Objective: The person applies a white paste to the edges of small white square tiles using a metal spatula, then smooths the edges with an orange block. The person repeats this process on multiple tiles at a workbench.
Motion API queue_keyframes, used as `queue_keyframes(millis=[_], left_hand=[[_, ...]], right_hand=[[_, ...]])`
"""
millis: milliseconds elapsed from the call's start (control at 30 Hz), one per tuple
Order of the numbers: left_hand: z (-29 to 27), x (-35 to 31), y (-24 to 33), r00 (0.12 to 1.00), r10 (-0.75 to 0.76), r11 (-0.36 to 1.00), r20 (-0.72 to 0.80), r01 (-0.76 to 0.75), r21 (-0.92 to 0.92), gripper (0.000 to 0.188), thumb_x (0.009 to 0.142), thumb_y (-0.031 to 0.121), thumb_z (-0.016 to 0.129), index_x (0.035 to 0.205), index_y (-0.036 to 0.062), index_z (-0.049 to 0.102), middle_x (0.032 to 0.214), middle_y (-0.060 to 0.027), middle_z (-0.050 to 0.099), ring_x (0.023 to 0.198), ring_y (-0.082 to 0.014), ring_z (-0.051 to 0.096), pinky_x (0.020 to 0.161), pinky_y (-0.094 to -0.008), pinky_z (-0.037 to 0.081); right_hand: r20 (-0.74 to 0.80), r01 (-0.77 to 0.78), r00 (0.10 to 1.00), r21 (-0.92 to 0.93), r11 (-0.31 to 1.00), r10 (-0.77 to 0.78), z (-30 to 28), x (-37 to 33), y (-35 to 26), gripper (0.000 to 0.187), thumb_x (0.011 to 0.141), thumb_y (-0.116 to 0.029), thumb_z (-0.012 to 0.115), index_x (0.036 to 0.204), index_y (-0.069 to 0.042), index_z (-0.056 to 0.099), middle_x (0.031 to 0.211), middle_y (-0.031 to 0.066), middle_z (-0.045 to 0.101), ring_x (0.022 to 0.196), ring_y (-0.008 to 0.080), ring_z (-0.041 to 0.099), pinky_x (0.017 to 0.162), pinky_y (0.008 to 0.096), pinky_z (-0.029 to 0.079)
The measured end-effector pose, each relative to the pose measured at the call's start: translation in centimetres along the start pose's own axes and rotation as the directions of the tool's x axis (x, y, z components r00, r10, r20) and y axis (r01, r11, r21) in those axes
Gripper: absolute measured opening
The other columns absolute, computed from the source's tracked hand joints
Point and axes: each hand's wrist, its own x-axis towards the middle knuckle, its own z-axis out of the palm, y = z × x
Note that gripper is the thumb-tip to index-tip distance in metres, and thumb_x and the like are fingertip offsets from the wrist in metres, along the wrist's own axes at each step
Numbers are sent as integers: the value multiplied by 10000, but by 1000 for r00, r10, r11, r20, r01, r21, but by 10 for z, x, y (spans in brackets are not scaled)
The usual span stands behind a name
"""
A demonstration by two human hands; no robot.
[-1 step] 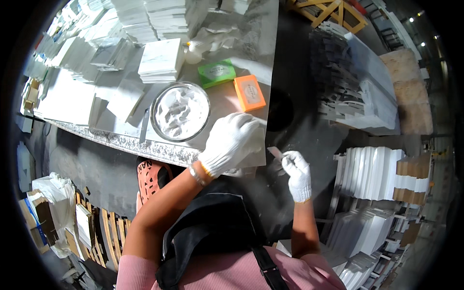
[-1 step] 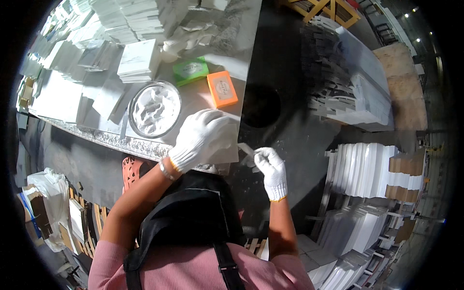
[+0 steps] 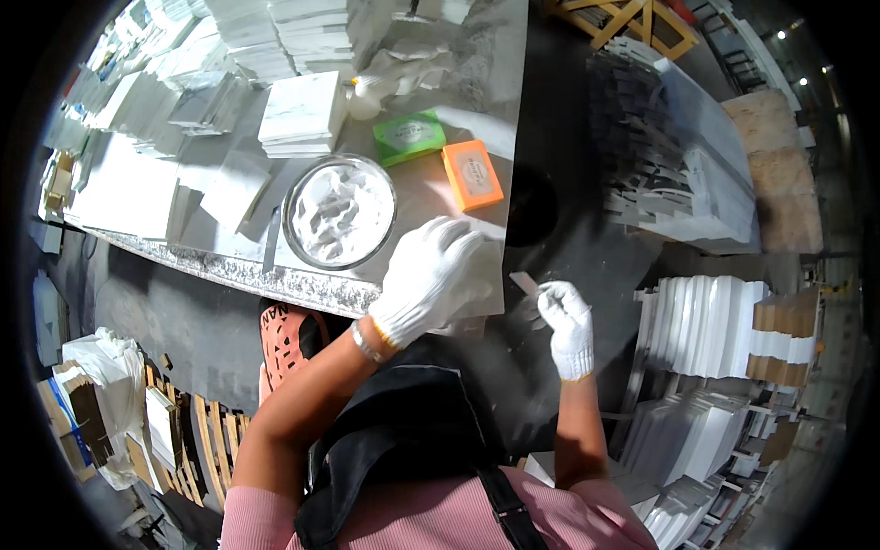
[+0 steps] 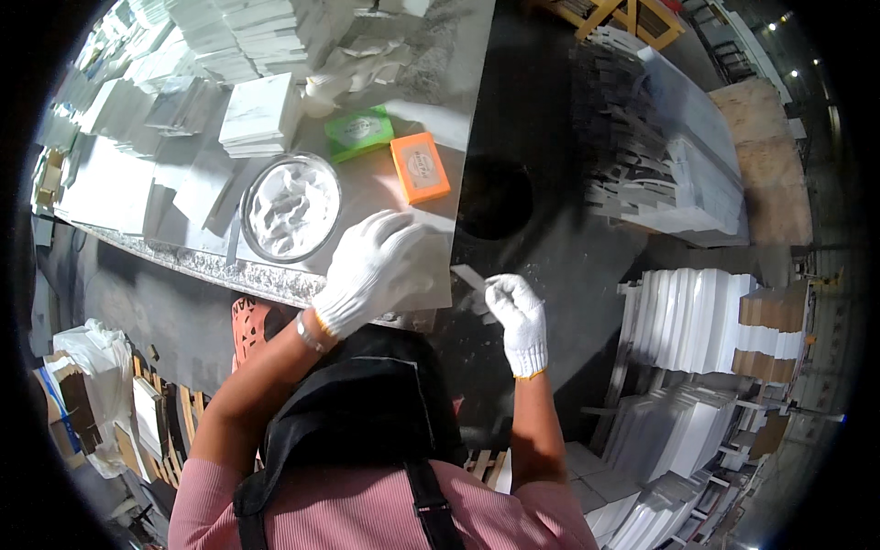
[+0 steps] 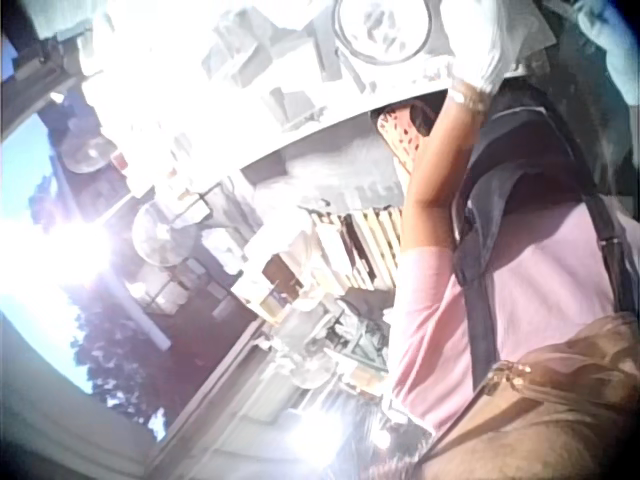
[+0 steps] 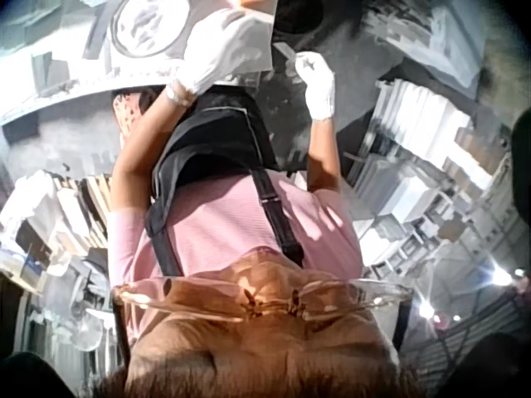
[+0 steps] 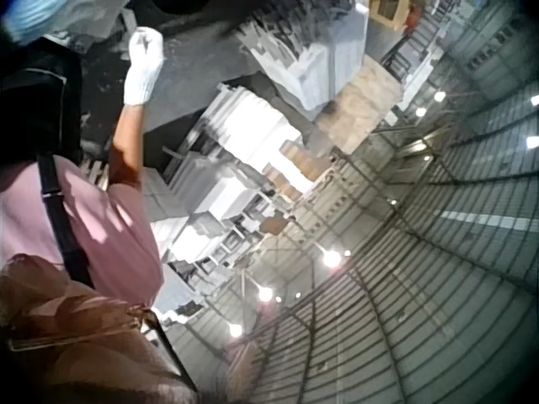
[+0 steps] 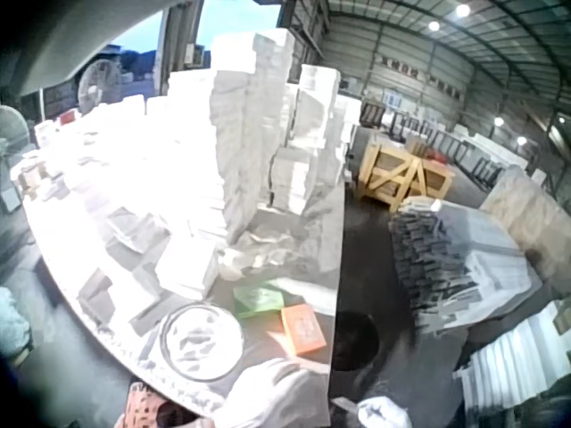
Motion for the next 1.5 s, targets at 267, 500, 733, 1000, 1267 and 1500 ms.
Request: queue_keyframes(millis=[267,500,733,1000,1267,1500], left_hand=[[-5,-41,-10,993,-82,996,90,80,29,974,621,445,916,1426,53,533,1556,-189,447,1438,-443,416,1112,-570,415],[3,-41,-18,998,-45,998,40,46,-33,937,639,435,909,1416,61,543,1530,-166,492,1430,-428,439,1150,-544,383],[4,-42,-17,998,-55,998,22,55,-5,912,650,464,890,1402,71,555,1514,-151,510,1422,-400,455,1166,-545,358],[4,-41,-18,1000,-17,1000,20,17,6,918,649,464,890,1407,71,554,1511,-148,511,1421,-389,454,1169,-538,359],[5,-44,-18,999,-45,999,14,45,12,922,645,467,896,1410,76,559,1515,-139,508,1438,-384,436,1188,-531,344],[-7,-42,-14,995,-18,999,96,15,38,986,668,445,896,1481,60,492,1574,-212,426,1433,-455,412,1174,-526,371]], right_hand=[[215,134,973,-229,964,-84,33,72,-34,285,1018,-131,623,1270,-17,693,942,44,730,765,64,632,673,229,516],[301,328,927,-366,871,-223,38,78,-23,250,979,-69,659,1213,-39,744,1008,41,759,739,69,627,639,238,517],[403,437,882,-510,741,-242,22,15,-17,259,914,-15,696,1163,-49,753,1054,129,764,912,277,739,782,356,596],[320,544,839,-453,707,-441,35,60,-13,232,941,-51,694,1167,-43,746,1121,130,761,996,290,741,858,358,599],[329,535,845,-507,676,-421,30,3,-10,263,915,-33,716,1176,-52,734,1068,117,768,891,295,742,776,371,602],[323,520,854,-565,641,-408,31,19,-20,273,947,-97,704,1219,-75,724,1073,147,763,922,319,753,778,365,603]])
